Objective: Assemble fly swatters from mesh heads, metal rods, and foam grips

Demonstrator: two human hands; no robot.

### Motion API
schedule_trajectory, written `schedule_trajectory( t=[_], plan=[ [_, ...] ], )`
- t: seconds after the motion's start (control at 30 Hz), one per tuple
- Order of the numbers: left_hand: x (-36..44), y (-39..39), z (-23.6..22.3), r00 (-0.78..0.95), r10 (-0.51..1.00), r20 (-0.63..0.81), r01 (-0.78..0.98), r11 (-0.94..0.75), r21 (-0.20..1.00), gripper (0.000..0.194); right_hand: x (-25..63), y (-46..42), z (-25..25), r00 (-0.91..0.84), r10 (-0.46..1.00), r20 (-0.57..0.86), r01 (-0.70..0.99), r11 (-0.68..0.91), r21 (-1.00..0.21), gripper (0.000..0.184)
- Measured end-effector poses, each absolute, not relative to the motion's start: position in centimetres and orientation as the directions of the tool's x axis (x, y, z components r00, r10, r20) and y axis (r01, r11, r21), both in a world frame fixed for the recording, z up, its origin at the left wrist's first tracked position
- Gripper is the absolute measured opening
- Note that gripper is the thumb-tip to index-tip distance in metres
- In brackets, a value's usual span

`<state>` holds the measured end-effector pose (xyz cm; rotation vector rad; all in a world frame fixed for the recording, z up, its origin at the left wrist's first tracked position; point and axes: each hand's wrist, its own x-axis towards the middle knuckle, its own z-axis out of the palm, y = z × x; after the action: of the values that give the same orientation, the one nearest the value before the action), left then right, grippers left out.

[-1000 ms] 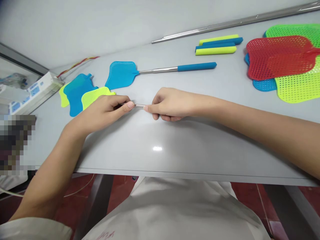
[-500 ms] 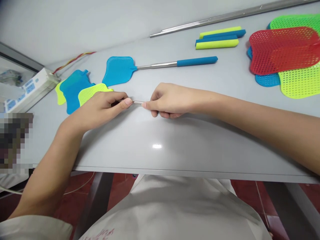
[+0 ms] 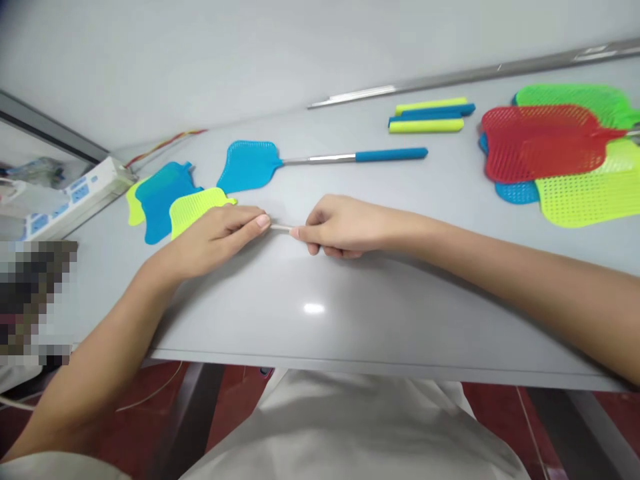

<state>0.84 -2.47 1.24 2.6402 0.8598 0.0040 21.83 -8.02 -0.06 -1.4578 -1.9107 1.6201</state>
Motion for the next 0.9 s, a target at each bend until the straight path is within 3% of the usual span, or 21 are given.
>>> schedule_trajectory(
  t=[0.17, 0.33, 0.67, 0.9],
  plan=[
    [0.7, -3.2, 1.7, 0.839, 0.54, -0.065, 0.538, -0.807, 0.242, 0.029, 21.8, -8.0, 0.0, -0.517, 0.77, -0.374, 0.493, -0.089, -0.865, 0.04],
    [1.1, -3.7, 1.2, 0.847, 0.528, -0.057, 0.523, -0.809, 0.268, 0.033, 21.7, -8.2, 0.0, -0.507, 0.764, -0.399, 0.478, -0.136, -0.868, 0.046],
    [1.1, -4.0, 0.4, 0.865, 0.5, -0.047, 0.502, -0.862, 0.064, 0.028, 22.0, -8.2, 0.5, -0.547, 0.743, -0.386, 0.531, -0.05, -0.846, 0.045],
    [1.1, -4.1, 0.0, 0.868, 0.496, 0.024, 0.494, -0.868, 0.054, 0.027, 21.9, -8.2, 0.3, -0.52, 0.755, -0.401, 0.522, -0.091, -0.848, 0.045]
  ],
)
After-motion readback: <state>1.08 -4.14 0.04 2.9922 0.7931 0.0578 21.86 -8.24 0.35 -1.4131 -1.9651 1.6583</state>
